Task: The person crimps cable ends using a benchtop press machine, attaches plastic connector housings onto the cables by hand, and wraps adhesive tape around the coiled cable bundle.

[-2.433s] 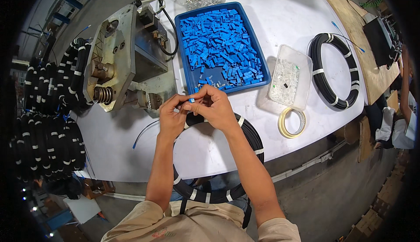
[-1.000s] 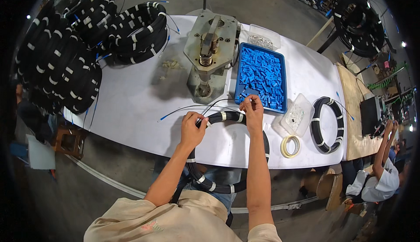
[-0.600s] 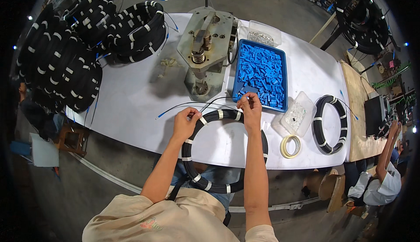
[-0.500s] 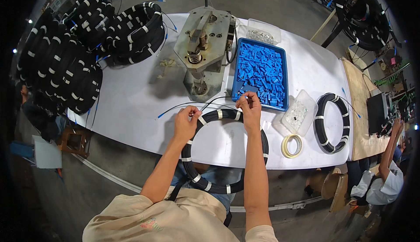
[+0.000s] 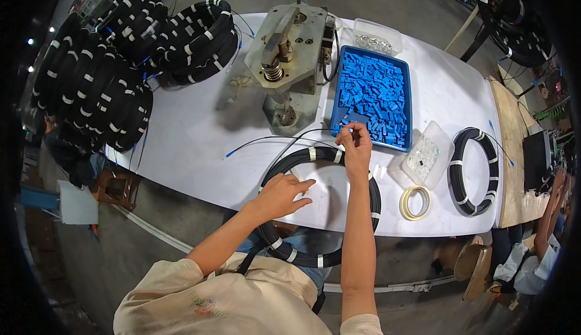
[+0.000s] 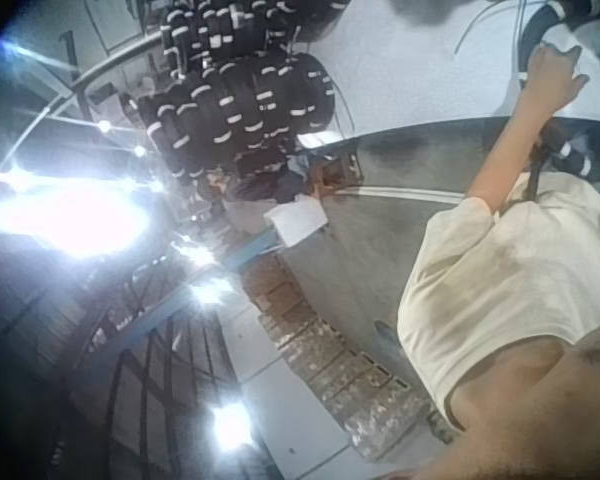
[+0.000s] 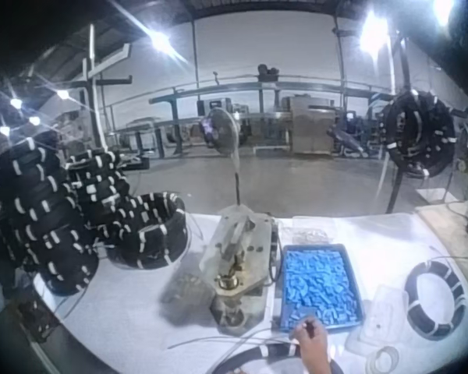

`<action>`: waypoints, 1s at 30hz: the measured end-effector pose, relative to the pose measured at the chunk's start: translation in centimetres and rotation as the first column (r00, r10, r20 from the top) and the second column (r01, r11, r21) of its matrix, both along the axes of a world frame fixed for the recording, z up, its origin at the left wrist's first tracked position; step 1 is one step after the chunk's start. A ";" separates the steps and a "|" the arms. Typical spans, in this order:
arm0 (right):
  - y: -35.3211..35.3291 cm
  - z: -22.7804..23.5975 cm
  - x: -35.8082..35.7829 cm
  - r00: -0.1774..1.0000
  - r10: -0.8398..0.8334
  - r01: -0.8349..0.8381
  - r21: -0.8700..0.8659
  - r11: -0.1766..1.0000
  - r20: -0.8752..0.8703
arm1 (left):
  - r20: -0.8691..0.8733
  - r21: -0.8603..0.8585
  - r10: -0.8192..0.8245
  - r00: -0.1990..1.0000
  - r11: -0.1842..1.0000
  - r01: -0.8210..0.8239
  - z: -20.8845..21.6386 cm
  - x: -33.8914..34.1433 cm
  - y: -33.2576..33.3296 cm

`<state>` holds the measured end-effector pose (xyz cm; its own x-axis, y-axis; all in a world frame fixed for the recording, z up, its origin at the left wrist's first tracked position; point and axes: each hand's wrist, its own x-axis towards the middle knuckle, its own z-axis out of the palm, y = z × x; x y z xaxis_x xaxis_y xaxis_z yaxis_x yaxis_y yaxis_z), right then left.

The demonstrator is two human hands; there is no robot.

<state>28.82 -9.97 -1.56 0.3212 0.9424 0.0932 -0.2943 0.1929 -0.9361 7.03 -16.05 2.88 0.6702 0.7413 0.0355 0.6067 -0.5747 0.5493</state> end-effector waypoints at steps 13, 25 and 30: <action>0.2 0.0 0.0 1.000 0.024 -0.024 0.023 0.999 -0.001 | -0.011 -0.096 0.512 0.859 0.854 -0.511 -2.1 -0.9 3.2; 0.0 0.3 0.1 0.985 0.072 -0.061 0.077 0.995 -0.156 | -0.205 -0.192 0.385 0.900 0.886 -0.423 -1.9 -1.3 4.7; 0.2 1.5 -0.9 0.985 0.148 -0.139 0.102 0.985 -0.086 | -0.155 -0.213 0.402 0.902 0.878 -0.428 -1.0 -2.6 4.8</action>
